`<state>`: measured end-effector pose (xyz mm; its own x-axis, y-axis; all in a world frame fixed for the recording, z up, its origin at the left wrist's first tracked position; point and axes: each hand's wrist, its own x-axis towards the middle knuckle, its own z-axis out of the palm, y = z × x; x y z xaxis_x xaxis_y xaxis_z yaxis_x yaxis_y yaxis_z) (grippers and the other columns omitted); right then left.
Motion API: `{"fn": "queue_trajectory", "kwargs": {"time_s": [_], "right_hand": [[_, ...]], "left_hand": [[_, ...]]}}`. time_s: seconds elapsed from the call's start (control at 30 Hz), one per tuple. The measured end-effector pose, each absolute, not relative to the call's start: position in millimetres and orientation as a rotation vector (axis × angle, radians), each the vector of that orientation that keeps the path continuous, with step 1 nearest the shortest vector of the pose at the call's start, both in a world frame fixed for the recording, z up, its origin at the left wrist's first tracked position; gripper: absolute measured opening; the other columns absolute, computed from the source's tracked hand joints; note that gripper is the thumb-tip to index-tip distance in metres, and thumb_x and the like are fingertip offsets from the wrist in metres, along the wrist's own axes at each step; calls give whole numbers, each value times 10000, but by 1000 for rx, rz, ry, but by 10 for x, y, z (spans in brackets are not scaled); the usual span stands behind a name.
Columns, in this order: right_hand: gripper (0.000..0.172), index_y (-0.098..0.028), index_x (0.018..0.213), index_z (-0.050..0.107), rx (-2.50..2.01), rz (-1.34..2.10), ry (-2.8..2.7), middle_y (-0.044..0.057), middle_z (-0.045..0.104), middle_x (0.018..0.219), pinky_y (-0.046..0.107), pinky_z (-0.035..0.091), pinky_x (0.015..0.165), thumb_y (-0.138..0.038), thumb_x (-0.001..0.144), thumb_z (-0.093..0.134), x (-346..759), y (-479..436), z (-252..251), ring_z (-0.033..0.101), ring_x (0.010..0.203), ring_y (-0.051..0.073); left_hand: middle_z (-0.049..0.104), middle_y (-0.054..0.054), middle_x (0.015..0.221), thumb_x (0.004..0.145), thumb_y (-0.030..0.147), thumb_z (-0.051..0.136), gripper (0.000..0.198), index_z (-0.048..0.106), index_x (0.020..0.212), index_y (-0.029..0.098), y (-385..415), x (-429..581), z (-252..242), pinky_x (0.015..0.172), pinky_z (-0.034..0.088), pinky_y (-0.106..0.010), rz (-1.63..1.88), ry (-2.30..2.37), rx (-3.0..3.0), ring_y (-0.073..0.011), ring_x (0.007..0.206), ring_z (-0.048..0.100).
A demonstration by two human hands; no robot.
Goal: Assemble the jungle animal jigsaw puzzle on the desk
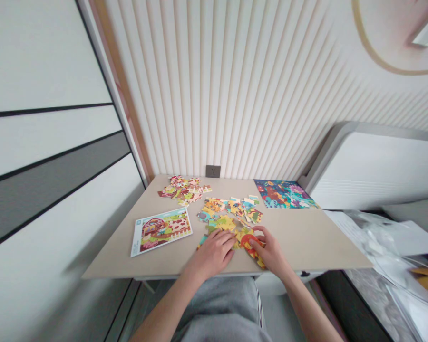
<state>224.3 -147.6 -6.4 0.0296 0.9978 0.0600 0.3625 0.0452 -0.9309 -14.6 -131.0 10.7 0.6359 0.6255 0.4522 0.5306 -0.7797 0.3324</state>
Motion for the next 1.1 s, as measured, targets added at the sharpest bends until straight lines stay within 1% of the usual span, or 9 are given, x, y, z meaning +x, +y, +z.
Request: {"fn": "queue_trajectory", "kwargs": {"time_s": [0.1, 0.23, 0.4, 0.53, 0.63, 0.73, 0.83, 0.97, 1.1], "right_hand": [[435, -234, 1240, 562, -1457, 896, -1565, 39, 756, 880, 275, 516, 583, -488, 894, 634, 2122, -1460, -16, 695, 694, 200], [383, -261, 1279, 584, -1474, 776, -1736, 8, 748, 861, 280, 504, 649, -392, 919, 612, 1963, -1434, 14, 688, 706, 191], [429, -286, 1397, 528, -1590, 512, -1968, 45, 772, 970, 306, 517, 721, -366, 975, 547, 1860, -1404, 41, 737, 851, 237], [470, -296, 1442, 500, -1649, 263, -2076, 76, 768, 1091, 303, 526, 710, -386, 984, 557, 1830, -1377, 80, 748, 889, 253], [437, -288, 1415, 546, -1586, 166, -2124, 94, 749, 1162, 309, 536, 726, -415, 997, 543, 1803, -1324, 117, 744, 925, 260], [391, -286, 1365, 601, -1445, 255, -2134, 87, 745, 1170, 319, 541, 793, -415, 1002, 534, 1777, -1233, 140, 731, 963, 251], [333, -264, 1240, 684, -1414, 454, -1988, 66, 765, 1092, 330, 543, 826, -423, 969, 575, 1805, -1113, 127, 726, 932, 238], [339, -231, 1102, 746, -1550, 474, -1822, 66, 774, 934, 347, 540, 741, -461, 961, 542, 2022, -916, 83, 713, 797, 243], [400, -217, 1208, 703, -1579, 219, -1759, 117, 733, 1149, 393, 510, 919, -420, 1004, 425, 2342, -688, 30, 680, 1036, 269]], "left_hand": [[614, -104, 1325, 957, 256, 633, 367, 536, 1309, 223, -1314, -156, 82, 1118, 445, -471, 900, 1068, 2593, -267, 1295, 551], [608, -84, 1284, 965, 244, 626, 416, 481, 1354, 256, -1296, -170, 30, 1072, 481, -463, 904, 1102, 2554, -260, 1251, 570], [602, -62, 1215, 997, 185, 546, 302, 555, 1282, 287, -1239, -183, -52, 999, 521, -434, 920, 1094, 2469, -243, 1147, 605], [639, -48, 1106, 1015, 168, 489, 197, 635, 1109, 259, -1180, -209, -73, 955, 532, -388, 1090, 1064, 2256, -215, 1066, 631], [663, -37, 1004, 996, 164, 520, 162, 664, 986, 238, -1152, -236, -43, 880, 537, -356, 1200, 1094, 2123, -201, 957, 649], [666, -32, 965, 979, 152, 536, 158, 671, 953, 230, -1145, -258, -12, 843, 528, -337, 1285, 1116, 2056, -195, 918, 647], [658, -32, 970, 984, 156, 519, 169, 668, 975, 234, -1138, -279, -17, 842, 521, -330, 1348, 1124, 2037, -192, 924, 640], [645, -38, 957, 991, 173, 500, 158, 646, 964, 229, -1107, -302, -71, 846, 523, -335, 1441, 1220, 2008, -197, 932, 633], [653, -61, 995, 990, 194, 494, 157, 638, 1043, 231, -1091, -296, -112, 880, 530, -393, 1343, 1377, 2158, -233, 984, 629]]}}
